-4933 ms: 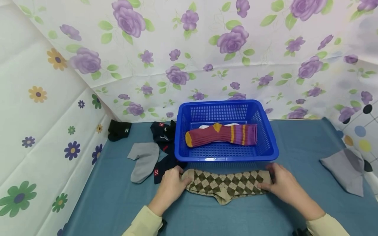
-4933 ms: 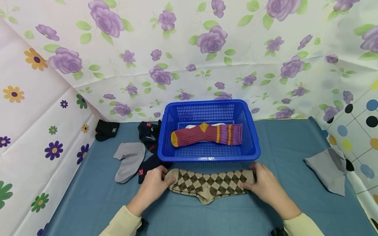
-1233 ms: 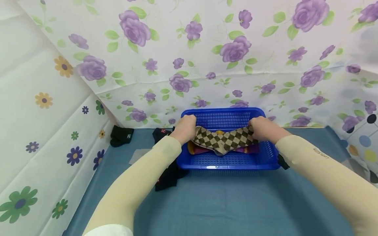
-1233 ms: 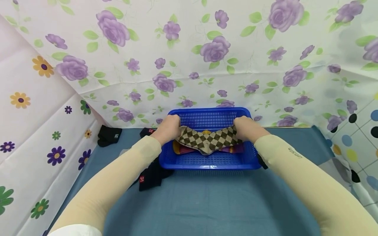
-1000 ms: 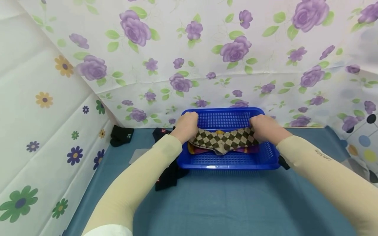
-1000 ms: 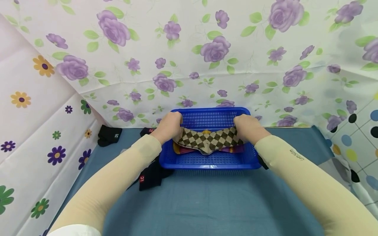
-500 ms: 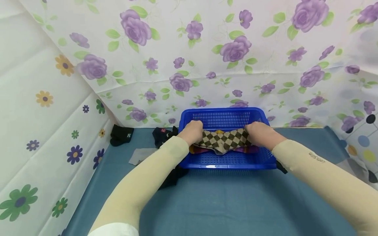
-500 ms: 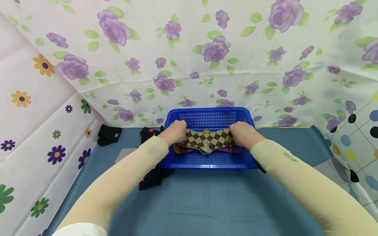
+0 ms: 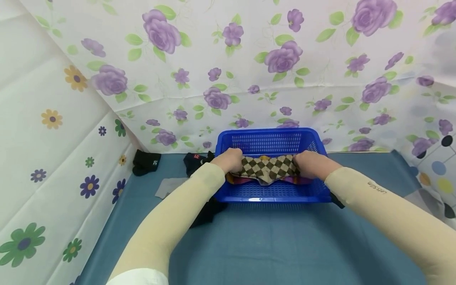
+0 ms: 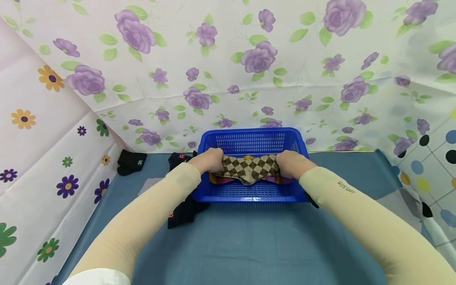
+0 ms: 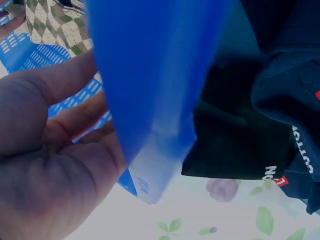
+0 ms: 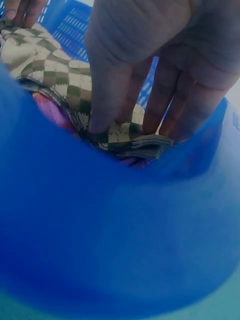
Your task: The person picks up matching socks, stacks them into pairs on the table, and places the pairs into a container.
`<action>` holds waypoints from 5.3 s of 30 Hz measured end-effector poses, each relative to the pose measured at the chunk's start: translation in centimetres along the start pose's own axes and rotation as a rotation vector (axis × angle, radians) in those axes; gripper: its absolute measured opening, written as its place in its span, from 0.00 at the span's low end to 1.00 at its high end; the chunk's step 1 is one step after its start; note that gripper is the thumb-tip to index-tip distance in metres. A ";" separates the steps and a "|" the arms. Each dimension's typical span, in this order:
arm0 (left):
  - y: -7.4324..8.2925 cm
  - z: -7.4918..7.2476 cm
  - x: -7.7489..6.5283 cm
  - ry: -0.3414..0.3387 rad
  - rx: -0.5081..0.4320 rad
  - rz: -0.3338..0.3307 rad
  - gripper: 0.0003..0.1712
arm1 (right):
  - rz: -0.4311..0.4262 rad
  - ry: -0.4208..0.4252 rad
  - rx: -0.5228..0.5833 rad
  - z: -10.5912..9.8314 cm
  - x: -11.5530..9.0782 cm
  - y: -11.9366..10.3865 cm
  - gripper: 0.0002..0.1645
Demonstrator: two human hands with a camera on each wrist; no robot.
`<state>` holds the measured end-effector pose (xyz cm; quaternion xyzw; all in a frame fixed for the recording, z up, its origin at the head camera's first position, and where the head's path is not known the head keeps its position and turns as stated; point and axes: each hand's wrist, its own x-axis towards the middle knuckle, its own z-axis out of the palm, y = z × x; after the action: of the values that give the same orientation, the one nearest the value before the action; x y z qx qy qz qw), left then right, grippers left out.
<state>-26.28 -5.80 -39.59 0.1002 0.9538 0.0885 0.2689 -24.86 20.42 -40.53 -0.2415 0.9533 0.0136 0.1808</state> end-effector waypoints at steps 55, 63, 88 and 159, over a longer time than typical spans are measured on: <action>-1.2 17.0 -14.9 0.655 0.026 0.278 0.17 | 0.006 0.563 0.101 12.4 -13.2 -9.5 0.19; -1.5 16.7 -14.7 0.692 0.050 0.290 0.17 | 0.118 0.612 0.118 10.9 -14.4 -6.3 0.09; -1.8 16.6 -14.5 0.646 0.072 0.292 0.19 | 0.910 0.134 0.282 17.5 -18.0 13.9 0.49; -0.7 9.5 -15.5 0.513 -0.519 0.448 0.05 | 0.018 0.326 0.959 8.0 -12.8 -8.6 0.04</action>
<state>-8.39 -9.09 -40.07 0.2086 0.8905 0.4040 0.0135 -7.67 19.55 -42.97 -0.1220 0.8701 -0.4622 0.1199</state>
